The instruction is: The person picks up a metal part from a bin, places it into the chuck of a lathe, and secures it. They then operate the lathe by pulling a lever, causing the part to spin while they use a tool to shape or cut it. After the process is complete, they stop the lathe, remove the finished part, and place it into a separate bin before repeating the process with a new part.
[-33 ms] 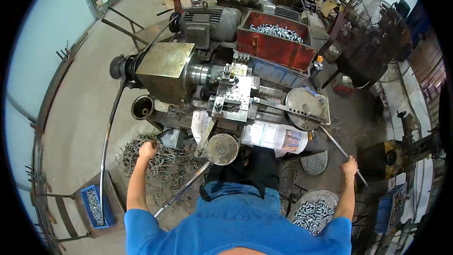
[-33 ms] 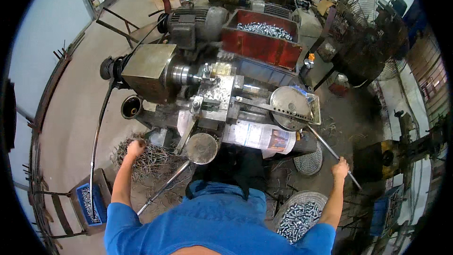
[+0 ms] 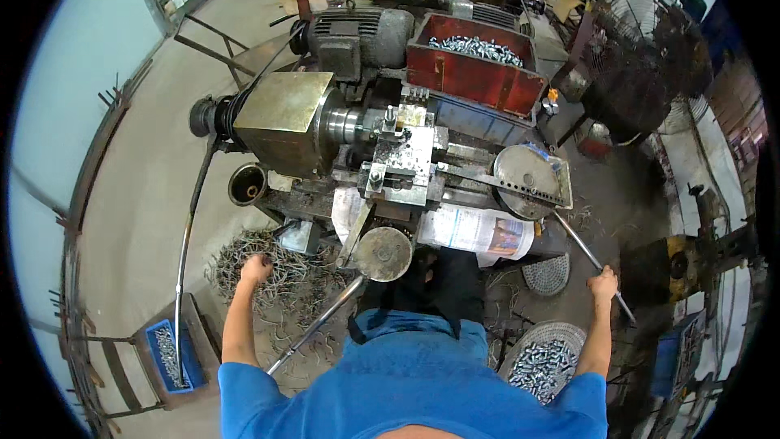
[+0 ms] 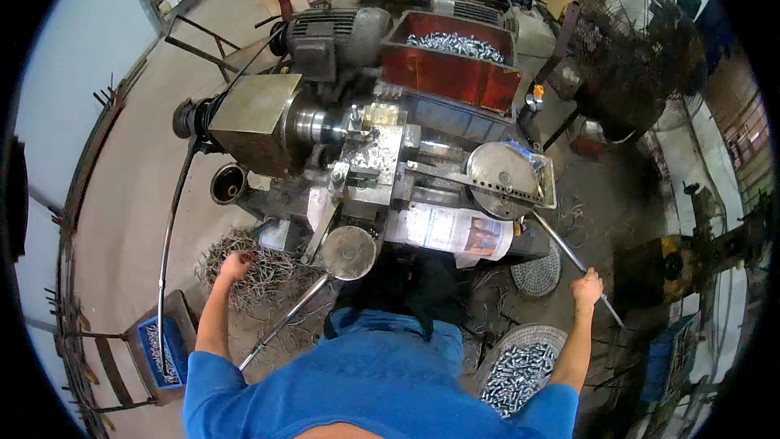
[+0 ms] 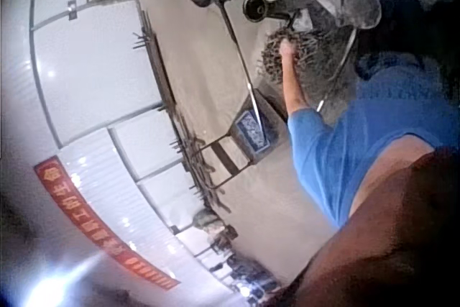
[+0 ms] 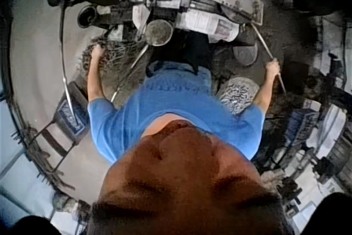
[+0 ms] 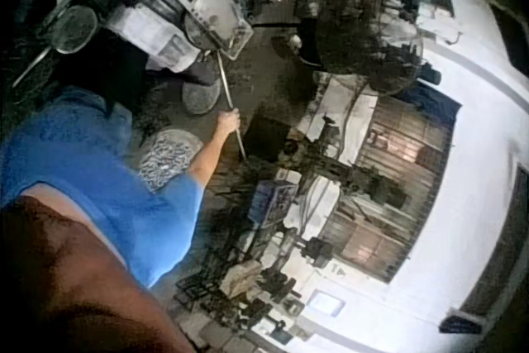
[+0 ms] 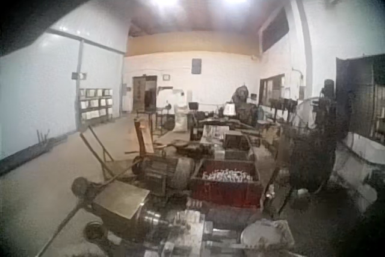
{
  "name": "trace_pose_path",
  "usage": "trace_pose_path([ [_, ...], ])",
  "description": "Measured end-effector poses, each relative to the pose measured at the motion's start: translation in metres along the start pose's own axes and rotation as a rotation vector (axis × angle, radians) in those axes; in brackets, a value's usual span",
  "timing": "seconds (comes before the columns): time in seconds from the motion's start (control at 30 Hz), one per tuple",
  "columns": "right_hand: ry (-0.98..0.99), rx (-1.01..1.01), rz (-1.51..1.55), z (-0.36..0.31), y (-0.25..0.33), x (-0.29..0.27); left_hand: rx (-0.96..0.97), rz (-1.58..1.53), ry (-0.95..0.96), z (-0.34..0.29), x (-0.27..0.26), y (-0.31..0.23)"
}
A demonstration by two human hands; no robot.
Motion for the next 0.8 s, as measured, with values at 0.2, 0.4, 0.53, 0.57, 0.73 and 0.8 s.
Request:
trace_pose_path([
  [0.2,-0.010,0.023,0.107,-0.112,0.058,-0.011,-0.192,-0.302,0.243,-0.047,0.033,0.076],
  [0.4,0.069,0.090,0.560,-0.178,0.151,-0.058,-0.222,-0.284,0.305,-0.058,0.026,0.074],
  [0.53,0.089,0.143,0.693,-0.186,0.171,-0.074,-0.102,-0.302,0.236,-0.049,0.009,0.048],
  [0.57,0.095,0.139,0.690,-0.187,0.172,-0.076,-0.101,-0.322,0.206,-0.050,0.005,0.041],
  [0.73,0.035,0.073,0.760,-0.189,0.171,-0.065,-0.126,-0.399,0.233,-0.070,-0.013,0.012],
  [0.8,0.137,0.127,0.674,-0.185,0.152,-0.054,-0.084,-0.319,0.214,-0.080,-0.021,0.010],
])
Point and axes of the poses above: each hand's wrist, its own z-axis towards the middle knuckle, its own x-axis out of the palm, y = z × x, the point moved 1 cm from there along z, towards the middle knuckle, and after that the axes turned 13 degrees about -x, right-handed, at the moved point
